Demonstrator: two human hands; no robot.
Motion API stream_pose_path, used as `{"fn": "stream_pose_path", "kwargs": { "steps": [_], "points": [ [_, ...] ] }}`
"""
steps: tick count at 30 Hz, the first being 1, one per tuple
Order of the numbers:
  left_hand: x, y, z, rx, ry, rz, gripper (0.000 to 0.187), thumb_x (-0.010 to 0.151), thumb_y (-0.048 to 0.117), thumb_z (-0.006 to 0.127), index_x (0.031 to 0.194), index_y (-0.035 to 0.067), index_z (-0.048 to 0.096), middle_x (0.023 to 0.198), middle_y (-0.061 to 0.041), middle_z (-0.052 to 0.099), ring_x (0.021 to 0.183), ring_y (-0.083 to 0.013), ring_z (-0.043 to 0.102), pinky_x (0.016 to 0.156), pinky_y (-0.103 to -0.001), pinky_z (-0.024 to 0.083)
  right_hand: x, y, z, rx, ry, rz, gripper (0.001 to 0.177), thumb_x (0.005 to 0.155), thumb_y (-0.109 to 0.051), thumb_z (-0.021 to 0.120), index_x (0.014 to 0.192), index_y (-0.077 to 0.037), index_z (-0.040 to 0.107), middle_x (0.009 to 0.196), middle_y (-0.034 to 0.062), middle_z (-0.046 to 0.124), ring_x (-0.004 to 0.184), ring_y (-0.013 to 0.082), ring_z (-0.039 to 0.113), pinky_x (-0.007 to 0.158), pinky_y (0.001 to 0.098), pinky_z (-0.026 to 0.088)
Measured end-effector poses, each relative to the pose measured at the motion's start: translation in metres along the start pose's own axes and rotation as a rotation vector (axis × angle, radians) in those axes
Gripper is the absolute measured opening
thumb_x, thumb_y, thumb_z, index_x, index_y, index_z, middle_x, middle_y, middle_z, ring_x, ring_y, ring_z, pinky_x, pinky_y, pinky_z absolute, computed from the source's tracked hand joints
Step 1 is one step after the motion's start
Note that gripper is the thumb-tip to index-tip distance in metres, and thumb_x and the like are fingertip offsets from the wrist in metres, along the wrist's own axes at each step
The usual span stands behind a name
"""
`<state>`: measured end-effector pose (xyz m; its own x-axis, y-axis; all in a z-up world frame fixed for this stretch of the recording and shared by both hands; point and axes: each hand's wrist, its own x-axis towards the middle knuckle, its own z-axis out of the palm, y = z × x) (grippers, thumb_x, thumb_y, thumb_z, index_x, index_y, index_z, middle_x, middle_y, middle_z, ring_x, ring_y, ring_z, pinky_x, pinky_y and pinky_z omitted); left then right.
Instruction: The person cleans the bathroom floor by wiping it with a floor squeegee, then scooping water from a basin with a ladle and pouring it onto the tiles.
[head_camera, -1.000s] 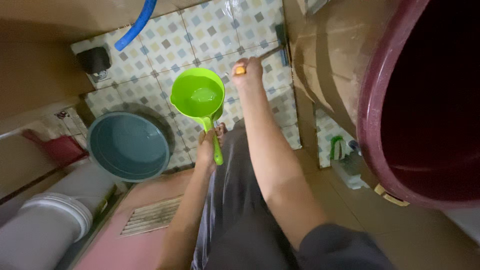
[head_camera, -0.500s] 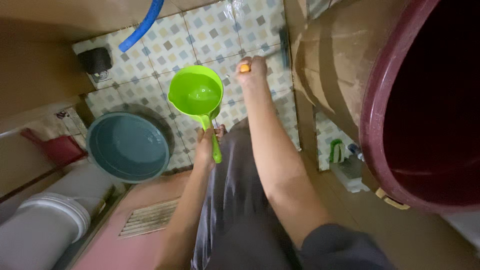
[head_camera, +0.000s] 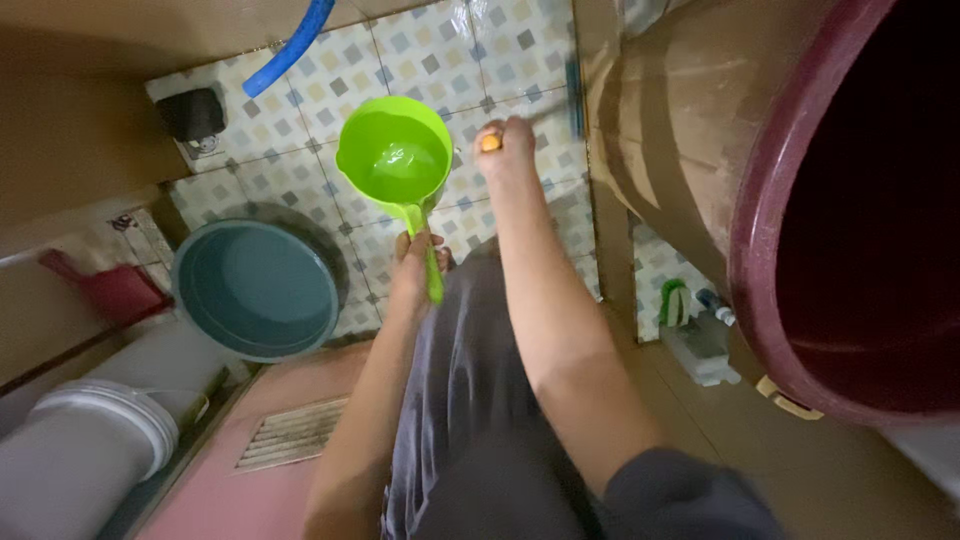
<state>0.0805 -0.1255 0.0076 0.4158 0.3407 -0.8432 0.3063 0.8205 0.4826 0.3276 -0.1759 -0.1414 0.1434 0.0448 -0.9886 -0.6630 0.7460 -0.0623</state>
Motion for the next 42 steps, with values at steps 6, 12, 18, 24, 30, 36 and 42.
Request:
{"fn": "stream_pose_path", "kwargs": {
  "steps": [6,12,18,24,30,36,42],
  "points": [
    [0.006,0.018,0.016,0.117,0.002,-0.04,0.026,0.107,0.032,0.051,0.106,0.007,0.054,0.077,-0.012,0.053,0.055,-0.0168,0.052,0.046,-0.032,0.044,0.005,-0.019,0.0,-0.083,-0.187,0.086,0.022,0.098,-0.023,0.049,0.078,-0.017,0.042,0.057,-0.0031,0.045,0.041,0.0102,0.042,0.036,0.0212,0.038],
    [-0.002,0.036,0.029,0.196,0.034,0.013,0.019,0.104,0.026,0.051,0.104,0.007,0.053,0.092,-0.007,0.063,0.063,-0.0134,0.057,0.051,-0.03,0.048,0.0,0.016,-0.01,-0.042,0.117,0.016,0.03,0.101,-0.031,0.051,0.078,-0.012,0.045,0.059,-0.0013,0.045,0.043,0.0092,0.041,0.036,0.0195,0.035],
    [-0.006,0.031,0.03,0.133,0.022,0.03,0.016,0.102,0.023,0.052,0.105,0.008,0.054,0.093,-0.006,0.062,0.065,-0.0135,0.056,0.053,-0.031,0.047,0.029,-0.034,0.033,-0.066,-0.163,0.101,0.029,0.097,-0.027,0.053,0.076,-0.01,0.043,0.058,0.0013,0.045,0.041,0.0122,0.042,0.035,0.0219,0.042],
    [-0.003,0.023,0.025,0.102,-0.002,0.003,0.017,0.1,0.022,0.053,0.11,0.007,0.051,0.094,-0.007,0.062,0.065,-0.0148,0.056,0.056,-0.032,0.049,0.014,-0.025,0.009,-0.134,-0.141,-0.01,0.018,0.096,-0.014,0.056,0.078,-0.015,0.049,0.061,-0.0022,0.052,0.045,0.0079,0.047,0.036,0.0179,0.037],
    [-0.005,0.019,0.022,0.127,0.016,0.04,0.019,0.103,0.022,0.053,0.112,0.005,0.054,0.095,-0.008,0.063,0.065,-0.0135,0.056,0.058,-0.03,0.049,-0.002,0.018,-0.038,0.007,0.075,0.079,0.025,0.102,-0.022,0.045,0.079,-0.014,0.042,0.062,-0.0031,0.044,0.045,0.0086,0.041,0.039,0.0177,0.036],
    [-0.014,0.016,0.013,0.067,-0.014,0.036,0.016,0.103,0.022,0.052,0.107,0.007,0.051,0.093,-0.007,0.061,0.065,-0.0136,0.056,0.058,-0.031,0.049,0.001,-0.014,-0.025,-0.241,-0.171,0.05,0.029,0.105,-0.026,0.053,0.079,-0.016,0.048,0.061,-0.0056,0.048,0.045,0.0056,0.042,0.038,0.0188,0.034],
    [-0.012,0.005,0.002,0.035,0.017,0.083,0.017,0.103,0.02,0.055,0.104,0.003,0.053,0.088,-0.009,0.062,0.067,-0.0153,0.059,0.061,-0.032,0.051,-0.028,-0.008,-0.093,-0.392,-0.206,-0.084,0.033,0.103,-0.029,0.052,0.073,-0.016,0.048,0.052,-0.0045,0.044,0.038,0.0093,0.039,0.031,0.0251,0.028]
  ]
}}
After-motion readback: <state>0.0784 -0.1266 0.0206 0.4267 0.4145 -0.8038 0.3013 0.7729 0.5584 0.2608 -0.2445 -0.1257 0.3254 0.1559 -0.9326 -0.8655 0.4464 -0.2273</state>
